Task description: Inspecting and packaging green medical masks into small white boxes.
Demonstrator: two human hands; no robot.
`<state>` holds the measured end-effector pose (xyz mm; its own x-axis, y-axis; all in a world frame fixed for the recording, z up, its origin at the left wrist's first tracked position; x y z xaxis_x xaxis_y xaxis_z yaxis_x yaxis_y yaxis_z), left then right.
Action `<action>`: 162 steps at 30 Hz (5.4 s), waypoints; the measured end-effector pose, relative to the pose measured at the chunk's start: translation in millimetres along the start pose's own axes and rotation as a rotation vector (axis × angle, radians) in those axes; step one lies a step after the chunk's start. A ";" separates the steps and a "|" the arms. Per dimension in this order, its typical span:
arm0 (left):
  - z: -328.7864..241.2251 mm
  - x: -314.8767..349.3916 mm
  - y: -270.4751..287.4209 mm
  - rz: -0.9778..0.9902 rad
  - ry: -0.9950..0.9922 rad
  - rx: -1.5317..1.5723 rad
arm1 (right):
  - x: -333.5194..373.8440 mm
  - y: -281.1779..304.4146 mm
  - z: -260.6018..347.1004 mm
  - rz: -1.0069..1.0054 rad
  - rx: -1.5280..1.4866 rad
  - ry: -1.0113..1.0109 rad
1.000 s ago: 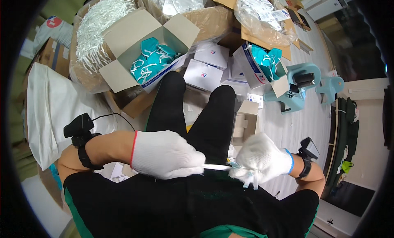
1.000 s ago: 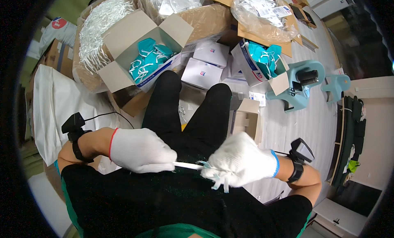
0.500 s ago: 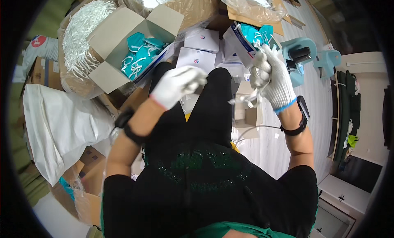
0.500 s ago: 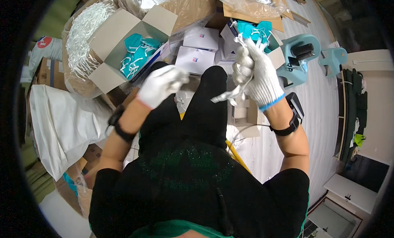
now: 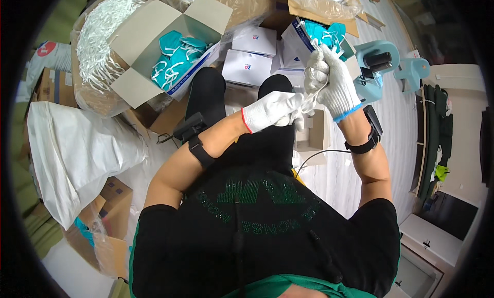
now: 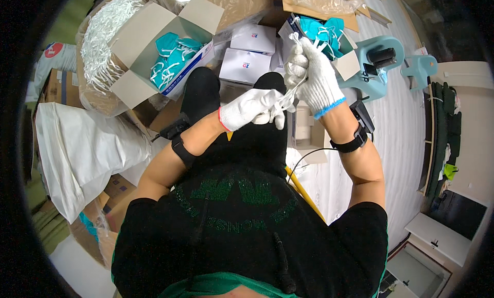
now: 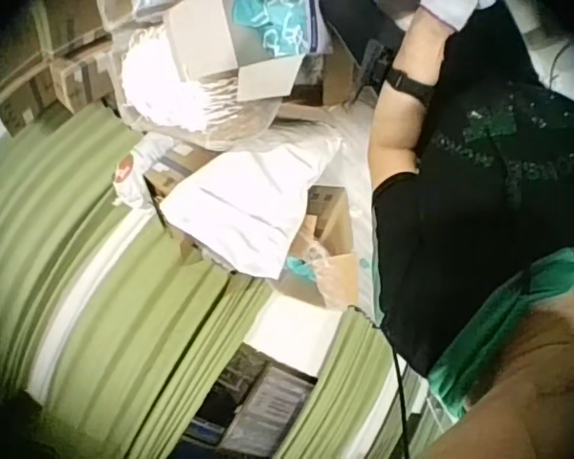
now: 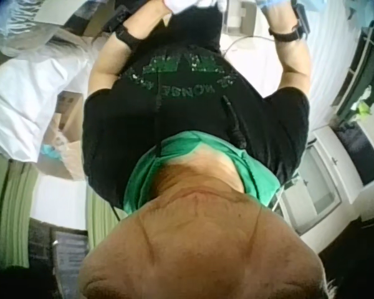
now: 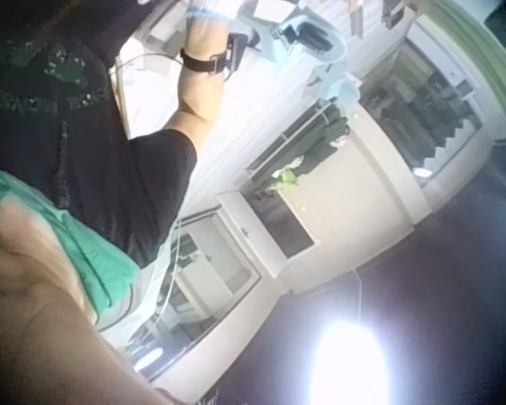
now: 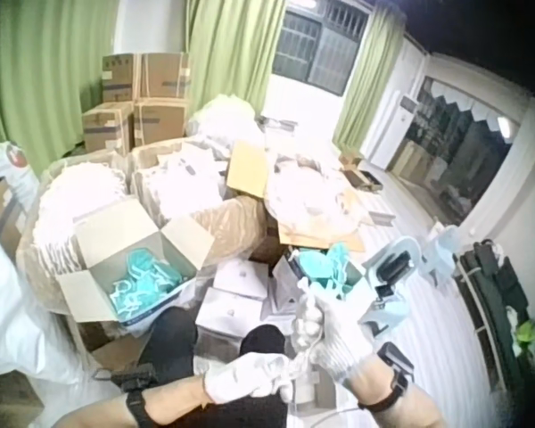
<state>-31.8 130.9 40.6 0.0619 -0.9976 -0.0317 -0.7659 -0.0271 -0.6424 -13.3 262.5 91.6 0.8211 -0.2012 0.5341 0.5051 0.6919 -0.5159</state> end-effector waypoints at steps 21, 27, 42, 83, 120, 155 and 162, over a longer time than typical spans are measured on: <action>-10.7 3.4 24.7 -0.275 0.119 -0.132 | 12.4 -2.6 2.9 -0.098 0.180 0.164; 8.5 7.6 -3.1 -0.031 0.285 0.038 | 17.8 9.2 -8.9 -0.123 0.169 0.197; -19.6 6.5 16.7 -0.131 0.011 -0.192 | 54.3 23.7 -5.3 -0.182 0.340 0.332; -105.2 164.6 -26.1 -0.113 0.113 -0.806 | 128.5 4.0 -53.5 0.002 0.887 -0.021; 56.2 108.1 119.2 -0.688 -0.201 0.336 | -46.1 -55.5 -172.9 0.516 -0.448 -0.281; -60.6 103.7 400.6 -1.426 0.351 -0.651 | -0.1 43.8 -158.4 -0.269 0.650 -0.019; -51.5 92.7 384.2 -1.507 -0.059 -0.638 | -7.0 45.4 -170.3 -0.314 0.609 -0.096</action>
<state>-353.3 24.7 -169.7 0.9655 -0.0439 0.2567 -0.1185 -0.9518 0.2829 49.2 177.3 -49.6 0.6189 -0.4125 0.6684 0.4526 0.8828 0.1257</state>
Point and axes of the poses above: each hand's wrist, its own x-axis away from the middle knuckle, its own y-axis out of the back of the hand, z = x × y, the point moved 5 cm from there along -x, towards the middle knuckle, and after that the axes turned 13 degrees about x, right-handed, at the moved point
